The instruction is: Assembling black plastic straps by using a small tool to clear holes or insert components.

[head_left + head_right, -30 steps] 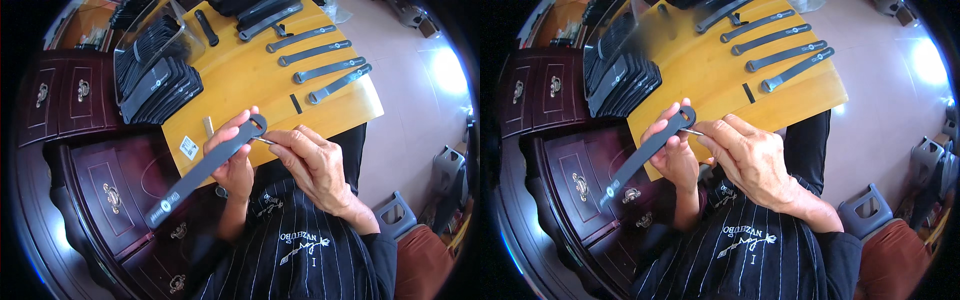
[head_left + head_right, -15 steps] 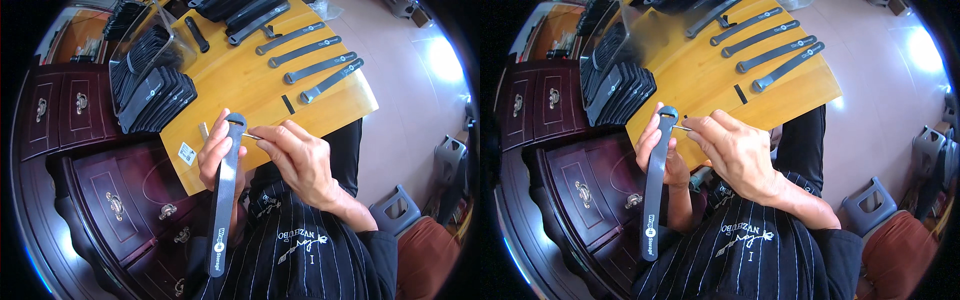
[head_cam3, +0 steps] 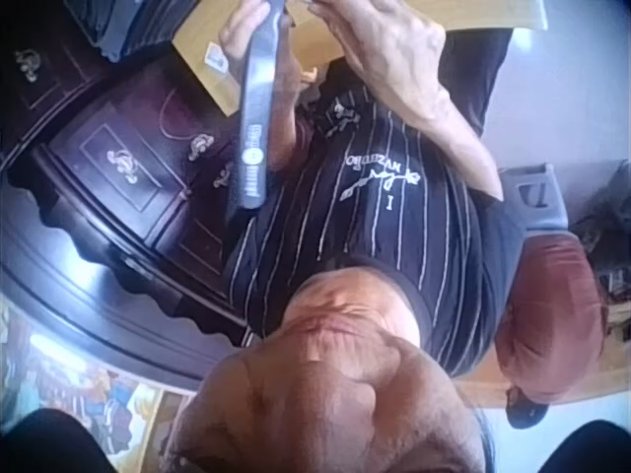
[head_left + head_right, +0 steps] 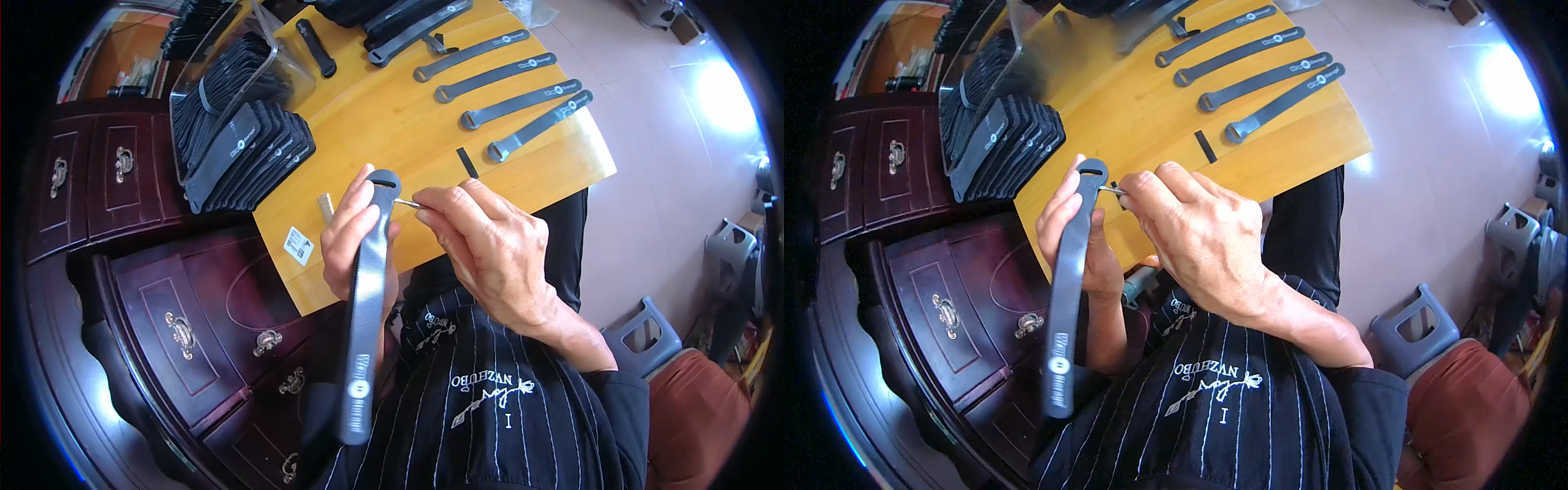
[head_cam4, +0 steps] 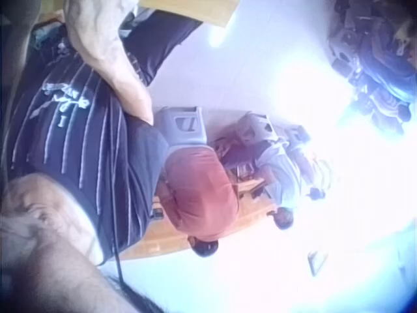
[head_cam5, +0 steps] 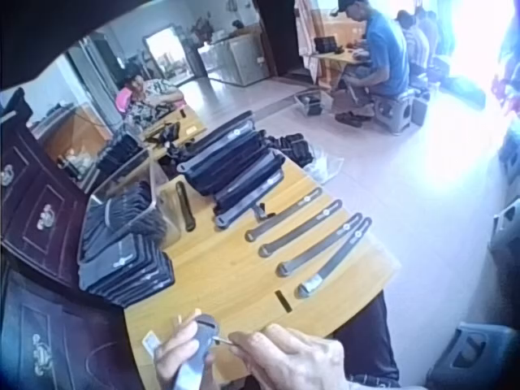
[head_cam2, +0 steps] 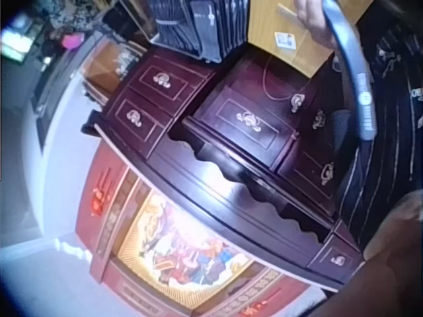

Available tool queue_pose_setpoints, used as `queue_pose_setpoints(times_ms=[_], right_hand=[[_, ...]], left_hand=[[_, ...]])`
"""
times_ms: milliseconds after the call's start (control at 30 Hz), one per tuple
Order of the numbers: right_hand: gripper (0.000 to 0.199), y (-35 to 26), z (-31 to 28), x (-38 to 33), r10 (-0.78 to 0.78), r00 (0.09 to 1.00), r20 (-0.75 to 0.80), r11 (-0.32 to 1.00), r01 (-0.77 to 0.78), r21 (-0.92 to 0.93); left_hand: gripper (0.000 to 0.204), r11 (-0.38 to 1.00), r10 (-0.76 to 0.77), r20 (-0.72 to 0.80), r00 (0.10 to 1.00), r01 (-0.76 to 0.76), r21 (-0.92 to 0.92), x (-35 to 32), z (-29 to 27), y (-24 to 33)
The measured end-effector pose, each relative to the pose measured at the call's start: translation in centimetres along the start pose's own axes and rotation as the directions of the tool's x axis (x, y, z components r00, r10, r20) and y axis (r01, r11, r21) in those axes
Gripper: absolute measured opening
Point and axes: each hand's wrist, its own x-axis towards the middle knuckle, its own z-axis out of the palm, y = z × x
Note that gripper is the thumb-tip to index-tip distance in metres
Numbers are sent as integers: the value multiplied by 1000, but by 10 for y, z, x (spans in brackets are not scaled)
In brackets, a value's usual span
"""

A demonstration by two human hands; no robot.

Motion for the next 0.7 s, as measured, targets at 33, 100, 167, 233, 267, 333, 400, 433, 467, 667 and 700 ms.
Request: queue_pose_setpoints(times_ms=[33, 100, 167, 233, 267, 333, 400, 433, 467, 667, 700], right_hand=[[11, -2, 1, 2, -4, 1000, -2, 1000, 4, 3], [11, 1, 8, 4, 12, 999, -41, 995, -8, 103], [11, 9, 13, 5, 165, 982, 92, 898, -188, 398], [11, 13, 17, 0, 271, 921, 279, 676, -389, 626], [11, 14, 20, 1, 234, 958, 165, 754, -286, 591], [11, 15, 21, 9, 47, 997, -59, 973, -32, 228], [12, 10, 20, 0, -22, 999, -36, 999, 21, -33], [16, 11, 20, 2, -37, 999, -13, 995, 36, -98], [16, 13, 22, 9, -48, 999, -24, 993, 46, -107], [12, 22, 25, 9, 318, 910, 266, 536, -404, 742], [12, 19, 23, 11, 316, 909, 273, 534, -408, 740]], left_hand=[[28, 1000, 4, 0, 1000, -4, 4, 4, -4, -1], [30, 997, 66, 39, 997, -68, 40, 6, -8, -5], [32, 995, 75, 67, 995, -79, 55, 11, -10, -9], [31, 987, 131, 61, 989, -136, 85, 10, -7, -6], [29, 986, 135, 55, 989, -139, 94, 13, -5, -1], [26, 982, 135, 45, 990, -139, 123, 16, -1, -7], [25, 989, 110, 70, 991, -117, 92, 6, -6, -8], [27, 993, 91, 56, 994, -95, 71, 5, -3, -12], [28, 992, 86, 49, 995, -90, 87, 7, -2, -17], [26, 983, 32, 33, 999, -37, 182, 12, -1, -13], [26, 966, -8, 72, 997, -11, 258, 12, -4, -10]])
